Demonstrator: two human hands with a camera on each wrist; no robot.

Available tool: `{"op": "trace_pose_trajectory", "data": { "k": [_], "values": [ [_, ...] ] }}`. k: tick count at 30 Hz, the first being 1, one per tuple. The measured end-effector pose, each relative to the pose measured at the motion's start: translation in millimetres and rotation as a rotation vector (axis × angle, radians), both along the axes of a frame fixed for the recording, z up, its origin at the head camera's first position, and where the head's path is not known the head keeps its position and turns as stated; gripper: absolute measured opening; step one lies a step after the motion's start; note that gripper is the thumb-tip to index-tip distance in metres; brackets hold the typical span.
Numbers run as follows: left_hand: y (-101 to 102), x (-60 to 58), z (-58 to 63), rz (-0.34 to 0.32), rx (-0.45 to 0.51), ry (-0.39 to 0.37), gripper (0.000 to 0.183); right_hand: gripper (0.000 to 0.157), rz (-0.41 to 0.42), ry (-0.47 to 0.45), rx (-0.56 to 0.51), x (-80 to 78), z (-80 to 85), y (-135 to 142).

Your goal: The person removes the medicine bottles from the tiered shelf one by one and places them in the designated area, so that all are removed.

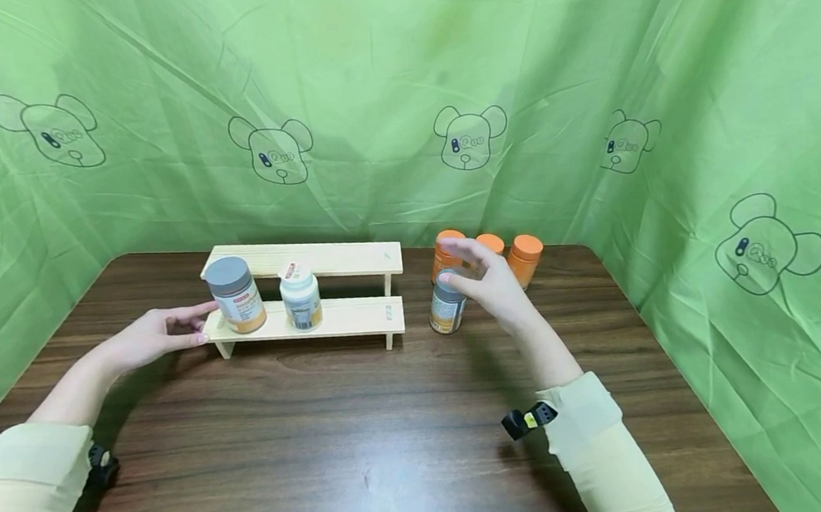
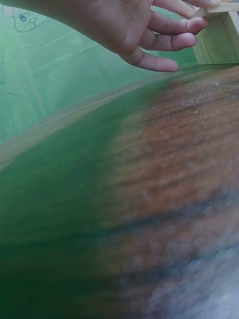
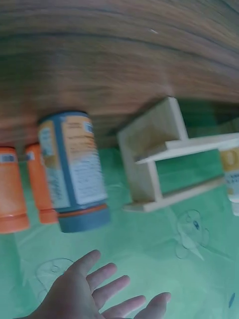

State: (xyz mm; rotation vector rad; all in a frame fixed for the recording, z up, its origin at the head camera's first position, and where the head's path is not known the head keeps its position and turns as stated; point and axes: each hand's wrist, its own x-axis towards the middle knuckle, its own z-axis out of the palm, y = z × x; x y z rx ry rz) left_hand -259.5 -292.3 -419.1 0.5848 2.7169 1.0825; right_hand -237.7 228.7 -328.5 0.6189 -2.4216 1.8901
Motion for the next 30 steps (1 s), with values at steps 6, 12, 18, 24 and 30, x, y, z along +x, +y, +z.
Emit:
{"op": "trace_pose_trajectory", "data": {
  "k": [6,12,18,24,30],
  "values": [
    [-0.2,-0.8,-1.5,0.001,0.005,0.003,0.059,0.052,0.033,-0.006,-0.084,-5.5,1.7,-14.4],
    [-0.8,-3.3,-3.4,-0.012,0.044,-0.002,0.059,0.050,0.067,0.020,-0.115,-8.0,3.2,-31.4],
    [-1.1,-7.4,-5.5,-0.044,0.108,-0.029,0.059,0.049,0.093,0.034,-0.115,-8.5,5.2,-49.7],
    [-0.9,-6.7,-4.8,-0.044,0.107,-0.043,0.059,0.048,0.157,0.035,-0.157,-10.8,5.3,-70.0],
    [0.5,-4.8,-3.7,-0.038,0.121,-0.061,0.060,0.048,0.193,0.038,-0.168,-3.9,11.7,-93.7]
  ]
}}
